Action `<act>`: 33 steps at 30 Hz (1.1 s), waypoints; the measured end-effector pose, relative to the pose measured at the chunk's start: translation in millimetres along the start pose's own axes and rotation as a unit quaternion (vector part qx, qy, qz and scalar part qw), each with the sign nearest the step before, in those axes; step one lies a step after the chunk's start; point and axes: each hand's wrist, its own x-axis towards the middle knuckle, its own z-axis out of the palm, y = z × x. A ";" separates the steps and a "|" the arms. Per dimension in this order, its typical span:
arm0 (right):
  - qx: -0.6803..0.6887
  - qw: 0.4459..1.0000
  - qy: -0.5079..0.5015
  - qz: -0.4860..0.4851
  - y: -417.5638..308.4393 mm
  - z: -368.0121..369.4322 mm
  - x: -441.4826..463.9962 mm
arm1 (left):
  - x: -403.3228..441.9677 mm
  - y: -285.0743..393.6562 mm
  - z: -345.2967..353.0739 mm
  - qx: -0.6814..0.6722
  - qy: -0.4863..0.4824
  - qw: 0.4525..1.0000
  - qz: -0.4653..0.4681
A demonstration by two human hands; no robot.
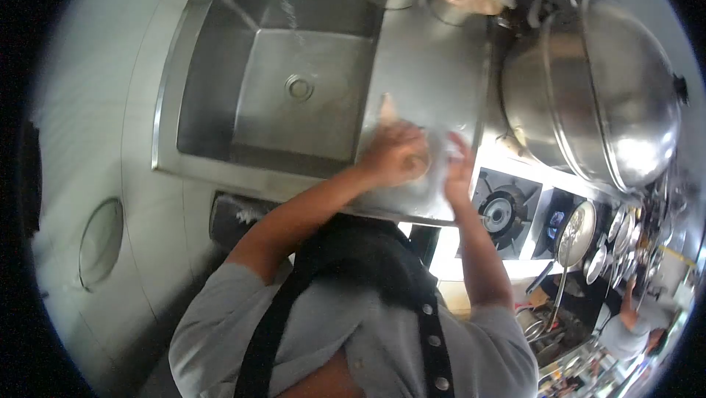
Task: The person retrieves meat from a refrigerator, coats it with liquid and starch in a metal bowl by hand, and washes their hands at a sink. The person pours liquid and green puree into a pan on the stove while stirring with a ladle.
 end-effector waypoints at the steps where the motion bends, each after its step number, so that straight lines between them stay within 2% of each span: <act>1: -0.192 0.972 0.096 0.093 -20.7 -29.6 -7.3 | -8.5 13.0 12.2 0.055 -0.102 0.993 0.002; 2: -0.197 0.969 0.132 0.069 -18.9 -54.2 -12.7 | -16.8 13.2 31.4 0.093 -0.115 0.989 0.027; 4: -0.199 0.958 0.154 0.133 -53.9 -62.7 -21.5 | -42.0 13.5 43.6 0.079 -0.134 0.987 0.045; 6: -0.181 0.967 0.124 0.129 -61.5 -59.9 -24.5 | -81.3 10.6 23.3 0.068 -0.110 0.991 0.040; 7: -0.191 0.966 0.099 0.141 -67.1 -50.2 -22.0 | -100.9 7.2 5.9 0.065 -0.096 0.992 0.041; 10: -0.196 0.973 0.028 0.120 -59.7 -10.9 -6.7 | -157.2 -12.2 -67.5 0.080 -0.046 0.992 -0.085; 11: -0.219 0.972 0.014 0.079 -53.3 4.5 0.3 | -176.2 -28.9 -99.8 0.141 0.008 0.988 -0.062; 12: -0.216 0.971 0.005 0.103 -66.4 27.4 8.7 | -194.5 -46.9 -134.5 0.200 0.060 0.977 -0.035; 14: -0.203 0.974 -0.044 0.089 -71.7 59.6 25.6 | -230.6 -89.2 -188.6 0.322 0.097 0.925 -0.174; 15: -0.179 0.978 -0.060 0.092 -74.4 76.0 34.0 | -249.1 -120.6 -214.5 0.309 0.169 0.907 -0.230; 17: -0.117 0.987 -0.073 0.084 -68.8 103.5 53.8 | -267.5 -175.6 -249.7 0.365 0.282 0.826 -0.324; 18: -0.122 0.986 -0.078 0.078 -69.7 115.1 65.5 | -265.9 -199.0 -263.1 0.434 0.325 0.758 -0.362; 21: -0.146 0.983 -0.088 0.071 -80.3 147.0 93.1 | -234.0 -273.9 -308.3 0.406 0.412 0.716 -0.391; 24: -0.148 0.983 -0.092 0.059 -80.6 165.3 107.3 | -165.2 -341.2 -347.3 0.436 0.329 0.763 -0.346; 26: -0.131 0.985 -0.093 0.070 -68.5 174.2 110.1 | -97.5 -377.3 -357.0 0.444 0.332 0.790 -0.262; 28: -0.133 0.981 -0.103 0.102 -67.5 187.5 113.8 | -27.9 -391.5 -360.2 0.455 0.313 0.780 -0.294; 30: -0.064 0.984 -0.099 0.136 -69.3 206.9 120.9 | 16.6 -405.4 -357.9 0.371 0.280 0.845 -0.266; 32: 0.032 0.989 -0.094 0.107 -42.7 229.8 138.8 | 46.1 -432.1 -327.7 0.240 0.264 0.904 -0.236; 33: 0.036 0.986 -0.097 0.132 -33.5 243.7 155.2 | 65.5 -398.2 -314.0 0.008 0.270 0.913 -0.307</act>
